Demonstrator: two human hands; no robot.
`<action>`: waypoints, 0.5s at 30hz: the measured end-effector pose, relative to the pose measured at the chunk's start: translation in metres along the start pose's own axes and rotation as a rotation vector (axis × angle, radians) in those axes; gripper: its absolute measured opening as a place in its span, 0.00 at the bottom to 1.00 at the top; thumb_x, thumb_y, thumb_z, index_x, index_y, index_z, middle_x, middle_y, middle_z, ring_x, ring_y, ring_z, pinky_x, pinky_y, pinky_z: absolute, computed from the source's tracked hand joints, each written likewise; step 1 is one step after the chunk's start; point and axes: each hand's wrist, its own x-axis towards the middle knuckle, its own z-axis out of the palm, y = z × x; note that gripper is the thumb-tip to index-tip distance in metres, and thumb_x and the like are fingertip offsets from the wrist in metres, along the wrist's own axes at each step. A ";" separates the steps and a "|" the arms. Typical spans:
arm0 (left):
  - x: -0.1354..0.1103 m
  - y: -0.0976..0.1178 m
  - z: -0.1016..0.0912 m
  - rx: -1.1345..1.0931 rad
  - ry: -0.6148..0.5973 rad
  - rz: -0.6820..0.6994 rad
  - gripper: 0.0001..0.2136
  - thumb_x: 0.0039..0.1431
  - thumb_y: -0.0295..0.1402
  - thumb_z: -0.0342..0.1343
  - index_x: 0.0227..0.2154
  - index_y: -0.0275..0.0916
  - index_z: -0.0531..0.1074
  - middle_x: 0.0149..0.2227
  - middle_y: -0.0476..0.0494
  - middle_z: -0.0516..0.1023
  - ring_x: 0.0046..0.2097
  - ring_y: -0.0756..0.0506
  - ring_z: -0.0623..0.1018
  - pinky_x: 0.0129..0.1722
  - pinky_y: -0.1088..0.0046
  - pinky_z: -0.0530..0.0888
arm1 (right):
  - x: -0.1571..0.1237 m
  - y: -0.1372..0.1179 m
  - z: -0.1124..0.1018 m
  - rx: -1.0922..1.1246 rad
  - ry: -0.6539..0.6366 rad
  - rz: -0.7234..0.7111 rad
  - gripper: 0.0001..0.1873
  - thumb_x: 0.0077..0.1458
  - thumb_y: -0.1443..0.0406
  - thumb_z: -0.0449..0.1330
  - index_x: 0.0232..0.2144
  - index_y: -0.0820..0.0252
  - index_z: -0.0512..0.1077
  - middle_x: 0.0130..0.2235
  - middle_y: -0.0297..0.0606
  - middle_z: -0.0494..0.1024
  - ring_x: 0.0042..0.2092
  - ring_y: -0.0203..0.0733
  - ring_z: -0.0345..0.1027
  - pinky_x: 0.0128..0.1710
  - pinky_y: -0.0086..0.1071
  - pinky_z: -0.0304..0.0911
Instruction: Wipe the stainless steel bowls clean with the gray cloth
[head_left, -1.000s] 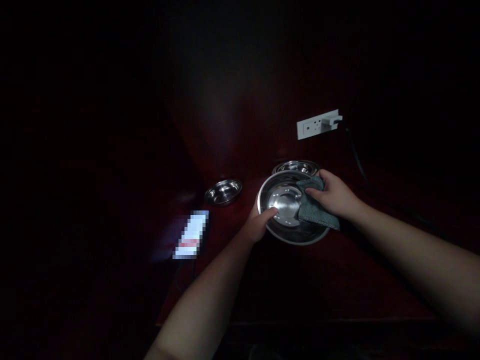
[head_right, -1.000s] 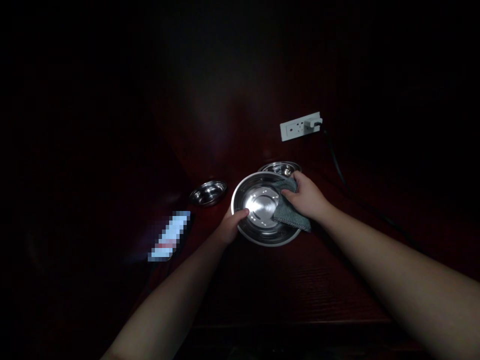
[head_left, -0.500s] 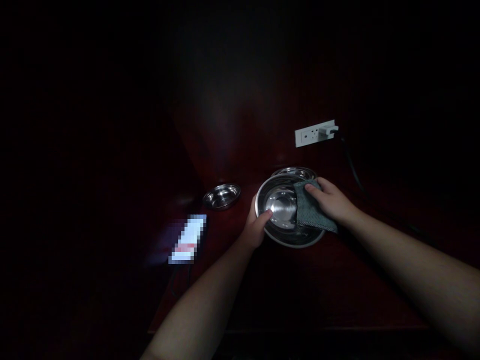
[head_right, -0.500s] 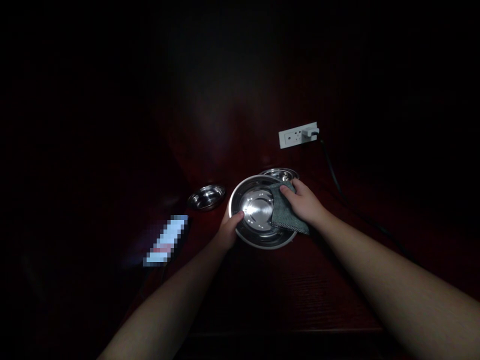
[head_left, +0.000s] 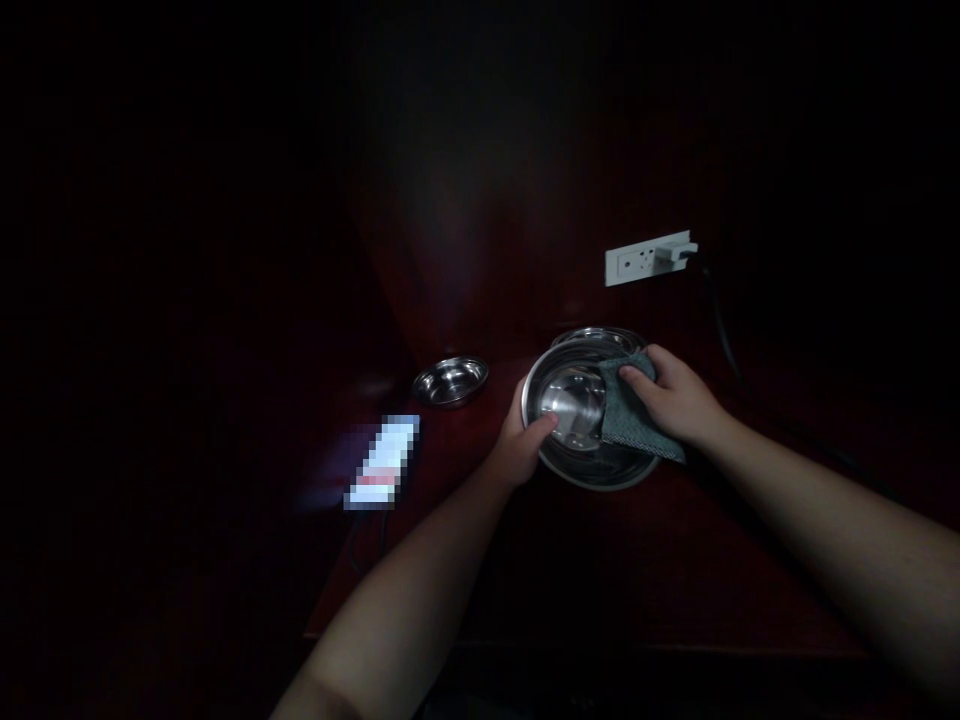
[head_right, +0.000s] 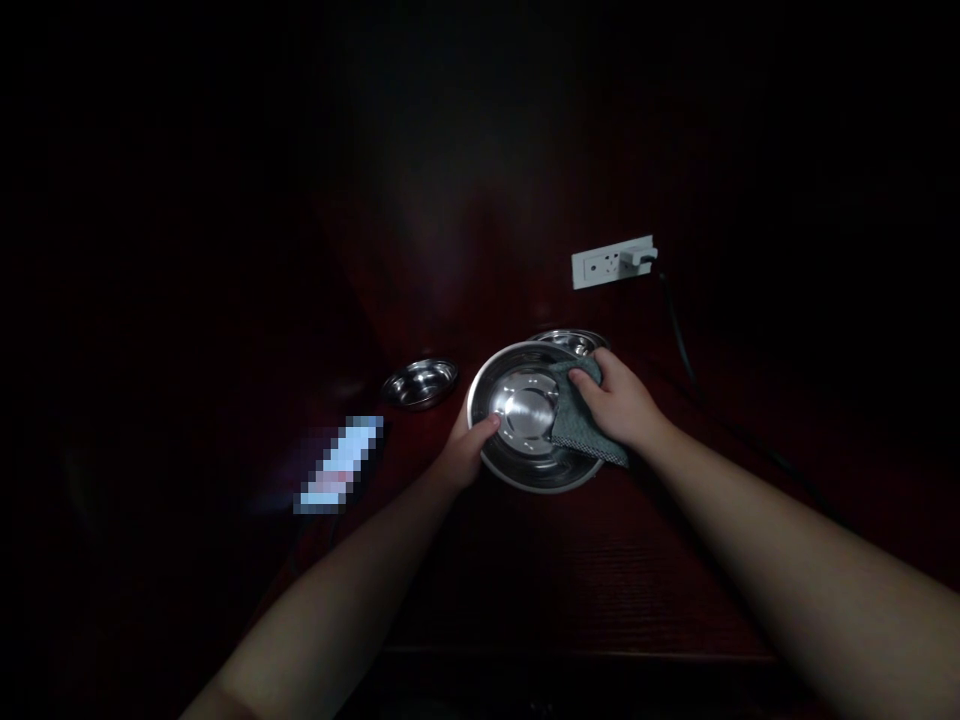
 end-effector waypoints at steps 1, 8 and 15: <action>-0.001 0.000 0.000 0.013 -0.011 0.020 0.34 0.48 0.39 0.62 0.58 0.42 0.59 0.55 0.40 0.70 0.56 0.38 0.68 0.56 0.60 0.63 | 0.000 -0.001 0.000 -0.004 0.001 -0.002 0.10 0.54 0.56 0.53 0.28 0.54 0.61 0.28 0.35 0.68 0.29 0.42 0.62 0.28 0.36 0.59; 0.000 -0.002 0.000 0.068 -0.110 0.196 0.37 0.52 0.41 0.59 0.62 0.42 0.50 0.61 0.37 0.60 0.61 0.38 0.61 0.60 0.59 0.57 | 0.002 0.009 0.003 0.003 0.052 0.079 0.10 0.54 0.55 0.53 0.27 0.54 0.61 0.27 0.34 0.67 0.27 0.41 0.61 0.26 0.35 0.57; 0.003 -0.010 0.004 0.046 -0.166 0.154 0.42 0.50 0.38 0.61 0.63 0.43 0.42 0.61 0.35 0.59 0.60 0.36 0.62 0.59 0.54 0.58 | 0.003 0.011 0.005 0.033 0.119 0.153 0.11 0.53 0.55 0.53 0.27 0.54 0.61 0.25 0.33 0.66 0.26 0.41 0.61 0.25 0.34 0.56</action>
